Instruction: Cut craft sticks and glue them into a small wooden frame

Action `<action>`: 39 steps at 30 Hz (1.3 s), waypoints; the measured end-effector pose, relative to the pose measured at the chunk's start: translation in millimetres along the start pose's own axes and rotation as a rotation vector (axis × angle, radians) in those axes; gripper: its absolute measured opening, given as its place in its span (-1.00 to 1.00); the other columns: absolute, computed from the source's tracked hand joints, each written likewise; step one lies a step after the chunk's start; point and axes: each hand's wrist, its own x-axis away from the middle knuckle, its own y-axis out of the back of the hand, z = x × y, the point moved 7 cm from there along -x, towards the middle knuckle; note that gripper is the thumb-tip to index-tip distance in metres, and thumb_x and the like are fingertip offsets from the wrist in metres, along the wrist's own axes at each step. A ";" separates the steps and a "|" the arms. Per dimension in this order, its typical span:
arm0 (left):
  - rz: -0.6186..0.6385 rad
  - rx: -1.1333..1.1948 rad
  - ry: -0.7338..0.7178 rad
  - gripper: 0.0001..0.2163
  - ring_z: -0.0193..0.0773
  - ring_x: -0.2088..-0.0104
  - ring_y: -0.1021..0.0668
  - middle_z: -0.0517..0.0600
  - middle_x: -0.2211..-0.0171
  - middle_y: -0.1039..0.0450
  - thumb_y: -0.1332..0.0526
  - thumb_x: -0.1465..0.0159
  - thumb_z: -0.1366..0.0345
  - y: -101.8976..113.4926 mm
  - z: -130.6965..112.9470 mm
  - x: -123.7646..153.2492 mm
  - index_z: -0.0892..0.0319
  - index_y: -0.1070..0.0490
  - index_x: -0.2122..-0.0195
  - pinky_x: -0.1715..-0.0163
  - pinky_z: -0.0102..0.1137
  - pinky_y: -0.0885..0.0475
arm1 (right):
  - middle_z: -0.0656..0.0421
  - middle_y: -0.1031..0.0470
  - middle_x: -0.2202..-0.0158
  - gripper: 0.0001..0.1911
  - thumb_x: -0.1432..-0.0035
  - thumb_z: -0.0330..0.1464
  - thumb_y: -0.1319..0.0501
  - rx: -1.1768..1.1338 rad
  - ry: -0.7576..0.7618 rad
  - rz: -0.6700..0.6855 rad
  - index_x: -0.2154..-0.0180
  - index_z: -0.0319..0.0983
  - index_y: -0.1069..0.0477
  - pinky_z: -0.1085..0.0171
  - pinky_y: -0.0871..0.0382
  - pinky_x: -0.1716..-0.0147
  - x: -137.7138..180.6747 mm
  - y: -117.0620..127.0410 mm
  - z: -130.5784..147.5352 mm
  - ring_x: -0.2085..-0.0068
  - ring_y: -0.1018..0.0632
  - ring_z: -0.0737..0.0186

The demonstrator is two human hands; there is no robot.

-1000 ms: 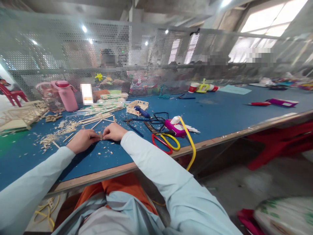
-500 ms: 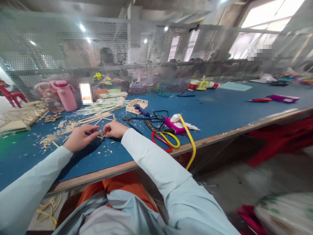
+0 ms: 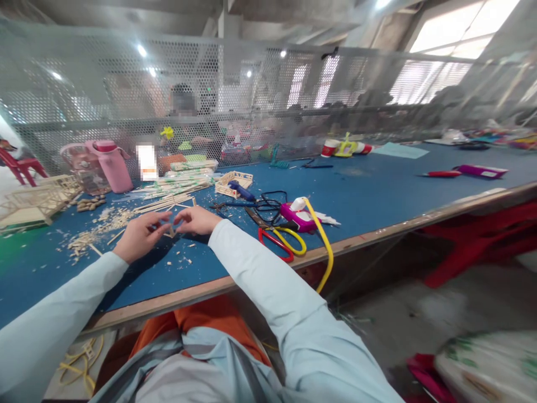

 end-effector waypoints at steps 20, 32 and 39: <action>0.083 -0.095 0.044 -0.77 -0.34 0.52 -0.40 -0.03 0.53 -0.47 -0.10 -0.10 0.20 11.0 10.0 -0.4 0.17 -0.51 0.43 0.50 -0.46 -0.26 | 0.12 -0.54 0.33 -0.81 -0.03 -0.43 -0.18 0.629 0.249 -0.057 0.29 -0.25 -0.53 0.39 -0.22 0.29 -9.4 -17.3 15.3 0.30 -0.47 0.29; -0.491 0.069 0.252 -0.77 -0.38 0.56 -0.33 -0.10 0.58 -0.33 -0.06 -0.13 0.17 60.6 41.9 4.0 0.22 -0.39 0.43 0.52 -0.49 -0.24 | 0.14 -0.50 0.41 -0.71 -0.01 -0.52 -0.08 0.544 0.416 -0.303 0.28 -0.25 -0.52 0.37 -0.25 0.29 11.7 -5.1 39.6 0.37 -0.44 0.33; -0.485 -0.035 0.426 -0.78 -0.39 0.60 -0.28 -0.13 0.67 -0.25 -0.11 -0.07 0.14 67.0 66.2 6.0 0.20 -0.34 0.55 0.53 -0.48 -0.18 | 0.20 -0.44 0.52 -0.73 0.07 -0.49 -0.09 0.525 0.304 -0.400 0.32 -0.25 -0.50 0.38 -0.20 0.39 15.9 1.6 38.0 0.48 -0.38 0.33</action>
